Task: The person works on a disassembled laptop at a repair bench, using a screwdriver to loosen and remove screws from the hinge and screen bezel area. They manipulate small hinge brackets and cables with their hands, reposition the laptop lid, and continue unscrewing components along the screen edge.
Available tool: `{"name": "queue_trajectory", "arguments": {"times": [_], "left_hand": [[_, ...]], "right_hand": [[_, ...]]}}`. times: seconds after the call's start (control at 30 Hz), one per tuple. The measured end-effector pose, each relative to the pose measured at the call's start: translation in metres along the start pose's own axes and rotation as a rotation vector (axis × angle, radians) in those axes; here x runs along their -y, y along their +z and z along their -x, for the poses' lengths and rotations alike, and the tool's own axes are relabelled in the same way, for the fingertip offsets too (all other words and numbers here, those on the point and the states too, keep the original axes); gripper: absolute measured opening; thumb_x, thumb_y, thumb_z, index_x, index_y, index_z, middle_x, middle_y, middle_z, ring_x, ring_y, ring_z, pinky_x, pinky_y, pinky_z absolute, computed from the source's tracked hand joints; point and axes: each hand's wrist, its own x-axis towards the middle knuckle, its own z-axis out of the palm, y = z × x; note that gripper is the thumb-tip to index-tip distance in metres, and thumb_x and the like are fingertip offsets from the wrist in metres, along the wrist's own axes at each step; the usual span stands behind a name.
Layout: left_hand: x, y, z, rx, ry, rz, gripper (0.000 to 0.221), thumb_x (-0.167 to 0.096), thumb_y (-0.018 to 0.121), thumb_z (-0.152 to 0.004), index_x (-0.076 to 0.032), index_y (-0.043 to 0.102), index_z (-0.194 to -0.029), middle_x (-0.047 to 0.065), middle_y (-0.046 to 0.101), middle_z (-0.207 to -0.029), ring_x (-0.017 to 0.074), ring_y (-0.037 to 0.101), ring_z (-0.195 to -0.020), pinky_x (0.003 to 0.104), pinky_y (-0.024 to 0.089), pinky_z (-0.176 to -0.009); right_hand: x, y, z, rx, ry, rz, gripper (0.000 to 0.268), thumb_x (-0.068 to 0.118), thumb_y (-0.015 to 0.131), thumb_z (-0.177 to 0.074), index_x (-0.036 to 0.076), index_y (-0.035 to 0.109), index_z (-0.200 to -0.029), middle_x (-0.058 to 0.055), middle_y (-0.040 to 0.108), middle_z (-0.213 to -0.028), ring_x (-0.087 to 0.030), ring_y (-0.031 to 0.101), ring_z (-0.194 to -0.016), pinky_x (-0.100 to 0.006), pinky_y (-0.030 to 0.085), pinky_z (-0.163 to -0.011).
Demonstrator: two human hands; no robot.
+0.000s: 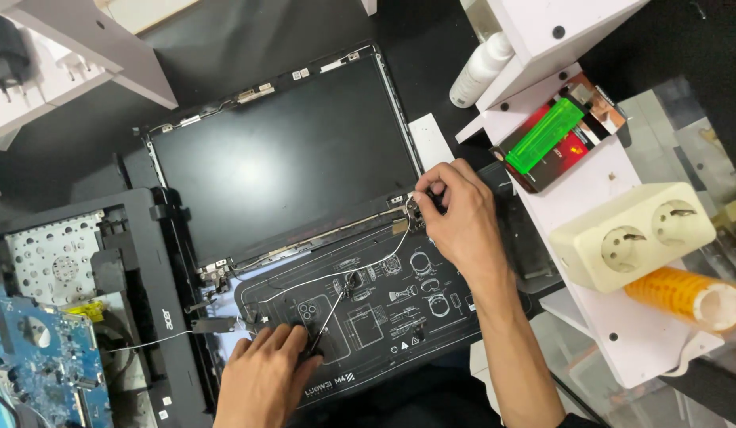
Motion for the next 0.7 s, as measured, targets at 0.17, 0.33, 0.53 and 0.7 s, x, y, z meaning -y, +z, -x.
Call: {"name": "queue_trajectory", "arguments": {"times": [0.17, 0.33, 0.53, 0.7], "left_hand": [[0.004, 0.012, 0.003, 0.008, -0.032, 0.018, 0.029, -0.040, 0.069, -0.086, -0.017, 0.063, -0.103, 0.000, 0.067, -0.099, 0.0210, 0.066, -0.096, 0.039, 0.049, -0.078], [0.013, 0.023, 0.008, -0.025, -0.028, 0.090, 0.024, -0.036, 0.070, -0.086, -0.017, 0.063, -0.099, -0.002, 0.070, -0.098, 0.0203, 0.069, -0.091, 0.039, 0.050, -0.075], [0.018, 0.006, 0.011, 0.065, -0.071, 0.158, 0.024, -0.037, 0.069, -0.088, -0.019, 0.066, -0.103, -0.002, 0.071, -0.094, 0.0180, 0.071, -0.091, 0.036, 0.052, -0.077], [0.011, -0.033, -0.001, -0.112, 0.003, 0.187, 0.021, -0.027, 0.067, -0.087, -0.014, 0.065, -0.103, 0.004, 0.069, -0.094, 0.0260, 0.069, -0.089, 0.040, 0.052, -0.076]], "right_hand": [[-0.001, 0.009, 0.004, 0.005, -0.036, -0.059, 0.009, -0.006, 0.070, -0.086, 0.000, 0.070, -0.091, -0.007, 0.063, -0.084, -0.017, 0.063, -0.068, -0.031, 0.053, -0.062], [0.001, 0.007, 0.007, 0.023, -0.022, -0.044, 0.010, -0.005, 0.069, -0.087, 0.001, 0.072, -0.094, -0.010, 0.068, -0.090, -0.021, 0.069, -0.069, -0.032, 0.056, -0.063], [0.004, 0.000, 0.009, 0.031, -0.047, -0.022, 0.006, -0.002, 0.068, -0.090, -0.001, 0.067, -0.096, -0.014, 0.070, -0.089, -0.027, 0.072, -0.073, -0.036, 0.057, -0.066], [0.009, -0.013, 0.017, 0.082, -0.014, -0.084, 0.010, 0.000, 0.065, -0.094, -0.001, 0.061, -0.103, -0.015, 0.072, -0.096, -0.030, 0.074, -0.084, -0.037, 0.059, -0.070]]}}
